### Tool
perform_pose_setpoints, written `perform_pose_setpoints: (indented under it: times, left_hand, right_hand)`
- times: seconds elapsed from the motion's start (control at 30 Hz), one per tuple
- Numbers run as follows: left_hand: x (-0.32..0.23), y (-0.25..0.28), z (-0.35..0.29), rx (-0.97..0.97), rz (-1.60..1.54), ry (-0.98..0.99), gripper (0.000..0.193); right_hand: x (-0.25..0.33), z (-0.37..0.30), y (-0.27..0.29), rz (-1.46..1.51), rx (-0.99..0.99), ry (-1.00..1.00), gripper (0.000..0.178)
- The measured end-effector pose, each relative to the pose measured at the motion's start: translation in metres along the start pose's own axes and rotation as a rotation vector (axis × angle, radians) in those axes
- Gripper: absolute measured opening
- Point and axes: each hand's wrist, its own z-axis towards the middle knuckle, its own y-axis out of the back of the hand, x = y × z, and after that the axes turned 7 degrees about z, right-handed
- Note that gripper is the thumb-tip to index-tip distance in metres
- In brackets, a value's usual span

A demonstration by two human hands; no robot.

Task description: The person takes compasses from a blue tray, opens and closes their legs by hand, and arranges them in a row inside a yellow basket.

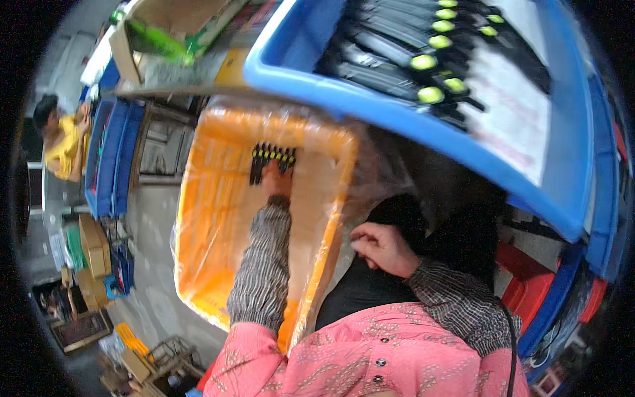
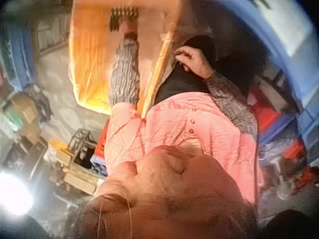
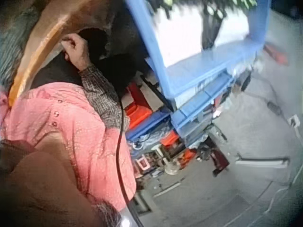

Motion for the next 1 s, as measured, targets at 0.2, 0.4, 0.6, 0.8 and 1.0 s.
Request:
perform_pose_setpoints:
  times: [0.2, 0.4, 0.6, 0.8, 1.0]
  left_hand:
    - [-0.049, 0.144, 0.013, -0.234, -0.34, -0.291, 0.036]
    - [-0.158, 0.315, -0.004, -0.326, -0.591, -0.462, 0.024]
    - [-0.264, 0.383, 0.003, -0.314, -0.435, -0.907, 0.02]
    - [-0.374, 0.363, 0.033, -0.132, -0.136, -1.295, 0.036]
    - [-0.437, 0.329, 0.058, -0.002, 0.135, -1.425, 0.068]
  right_hand:
    - [-0.003, -0.01, 0.0, -0.03, 0.034, 0.167, 0.018]
    - [0.006, -0.026, 0.011, -0.067, -0.014, 0.284, 0.019]
    - [0.003, -0.038, 0.017, -0.079, 0.013, 0.387, 0.02]
    - [0.009, -0.05, 0.027, -0.171, -0.027, 0.454, 0.02]
    - [0.005, -0.047, 0.043, -0.17, -0.063, 0.501, 0.02]
